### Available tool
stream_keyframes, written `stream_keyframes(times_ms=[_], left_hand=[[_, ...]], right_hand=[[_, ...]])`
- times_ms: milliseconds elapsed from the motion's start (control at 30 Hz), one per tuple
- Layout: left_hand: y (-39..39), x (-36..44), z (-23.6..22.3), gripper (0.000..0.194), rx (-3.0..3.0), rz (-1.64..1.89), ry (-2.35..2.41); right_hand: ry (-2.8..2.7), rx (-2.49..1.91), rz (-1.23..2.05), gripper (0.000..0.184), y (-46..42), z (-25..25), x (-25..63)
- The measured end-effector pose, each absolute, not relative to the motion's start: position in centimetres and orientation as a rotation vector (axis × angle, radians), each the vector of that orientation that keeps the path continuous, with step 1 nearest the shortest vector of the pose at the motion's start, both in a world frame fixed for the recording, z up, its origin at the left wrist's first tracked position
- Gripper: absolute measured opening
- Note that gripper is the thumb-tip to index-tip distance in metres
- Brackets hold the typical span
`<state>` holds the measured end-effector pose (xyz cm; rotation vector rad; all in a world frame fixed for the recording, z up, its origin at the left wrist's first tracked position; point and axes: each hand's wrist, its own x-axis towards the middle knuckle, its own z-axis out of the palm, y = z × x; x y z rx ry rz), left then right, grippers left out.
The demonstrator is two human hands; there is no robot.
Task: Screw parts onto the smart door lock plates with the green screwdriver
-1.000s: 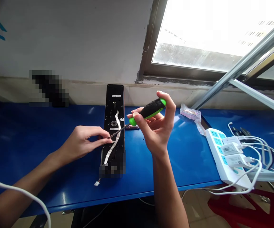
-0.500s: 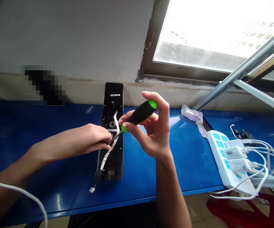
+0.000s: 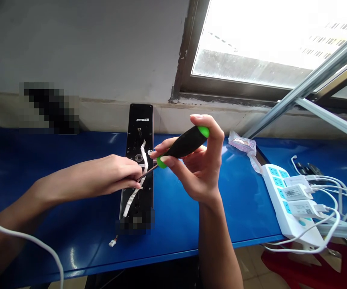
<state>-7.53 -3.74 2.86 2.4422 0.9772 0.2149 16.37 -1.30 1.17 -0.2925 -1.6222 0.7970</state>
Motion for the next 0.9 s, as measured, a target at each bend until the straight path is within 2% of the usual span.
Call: stream_keyframes(times_ms=[133, 267, 500, 667, 800, 900], left_hand=[[-3.7, -7.9, 2.3, 0.015, 2.343, 0.331, 0.928], [-3.7, -8.3, 2.0, 0.016, 2.269, 0.462, 0.992], [-4.0, -8.1, 2.1, 0.018, 2.336, 0.475, 1.066], [-5.0, -8.3, 1.0, 0.037, 2.352, 0.717, 1.202], [-6.1, -8.0, -1.6, 0.024, 2.426, 0.975, 1.291], [-6.7, -7.4, -3.4, 0.045, 2.457, 0.995, 1.338]], right_hand=[[-1.635, -0.290, 0.861, 0.069, -1.1, 1.0, 17.0], [-1.518, -0.380, 0.706, 0.063, -1.0, 0.5, 16.7], [-1.443, -0.505, 0.533, 0.069, -1.1, 0.1, 15.2], [-1.424, -0.544, 0.427, 0.061, -1.3, 0.5, 15.7], [-1.391, -0.571, 0.341, 0.060, -1.4, 0.8, 16.3], [-1.464, -0.542, 0.302, 0.065, -1.7, 1.0, 16.4]])
